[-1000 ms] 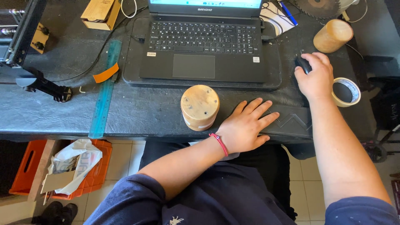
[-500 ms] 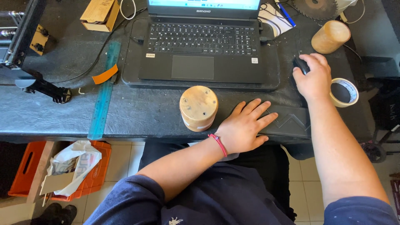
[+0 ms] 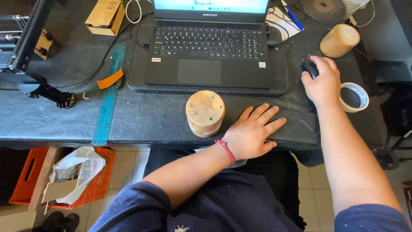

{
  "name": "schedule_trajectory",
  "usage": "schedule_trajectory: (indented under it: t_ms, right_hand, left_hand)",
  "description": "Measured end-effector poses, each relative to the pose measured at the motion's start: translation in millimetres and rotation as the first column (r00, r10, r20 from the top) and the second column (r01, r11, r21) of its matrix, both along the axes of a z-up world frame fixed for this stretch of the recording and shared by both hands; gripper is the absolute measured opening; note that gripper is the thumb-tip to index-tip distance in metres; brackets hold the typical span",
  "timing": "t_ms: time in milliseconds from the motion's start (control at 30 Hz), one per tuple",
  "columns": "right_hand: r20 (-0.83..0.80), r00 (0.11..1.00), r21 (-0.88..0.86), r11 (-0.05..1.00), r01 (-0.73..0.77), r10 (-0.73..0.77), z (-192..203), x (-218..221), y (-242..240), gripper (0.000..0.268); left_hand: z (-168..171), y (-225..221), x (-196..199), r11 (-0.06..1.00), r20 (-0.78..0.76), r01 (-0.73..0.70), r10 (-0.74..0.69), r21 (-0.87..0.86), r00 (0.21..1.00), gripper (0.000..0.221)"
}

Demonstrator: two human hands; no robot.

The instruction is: Preparing a wooden cup for laser engraving by applying masking tape, positioning it in the machine, and setting up the software on a laptop.

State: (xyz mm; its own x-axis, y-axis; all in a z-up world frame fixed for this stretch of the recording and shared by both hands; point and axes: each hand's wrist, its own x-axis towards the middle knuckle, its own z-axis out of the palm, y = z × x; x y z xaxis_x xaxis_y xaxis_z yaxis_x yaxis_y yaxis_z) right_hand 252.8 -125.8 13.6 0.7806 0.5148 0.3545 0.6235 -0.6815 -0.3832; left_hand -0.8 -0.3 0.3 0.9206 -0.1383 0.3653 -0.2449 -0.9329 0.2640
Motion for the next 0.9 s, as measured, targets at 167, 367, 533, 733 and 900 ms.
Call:
schedule_trajectory:
  t_ms: [167, 367, 533, 733, 900]
  right_hand:
    - [0.013, 1.000, -0.020, 1.000, -0.002, 0.002, -6, 5, -1, 0.041]
    - [-0.014, 1.000, -0.014, 1.000, 0.017, -0.017, -4, 4, -1, 0.046]
    - [0.132, 0.991, 0.046, 0.999, 0.023, -0.029, -41, 38, -7, 0.048]
    - [0.100, 0.994, 0.035, 0.998, 0.048, -0.051, -31, 24, -5, 0.044]
    - [0.065, 0.996, 0.011, 0.998, 0.061, -0.061, -26, 21, -5, 0.042]
  left_hand:
    - [1, 0, 0, 1.000, -0.009, 0.006, -0.006, -0.005, 1.000, 0.069]
    - [1, 1, 0, 1.000, -0.009, 0.015, -0.015, -0.014, 1.000, 0.070]
    - [17, 3, -5, 0.998, -0.153, 0.032, -0.023, 0.054, 0.988, 0.069]
    - [7, 2, -1, 0.999, -0.119, 0.049, -0.047, 0.012, 0.992, 0.071]
    - [7, 2, -1, 0.999, -0.119, 0.048, -0.048, -0.006, 0.992, 0.071]
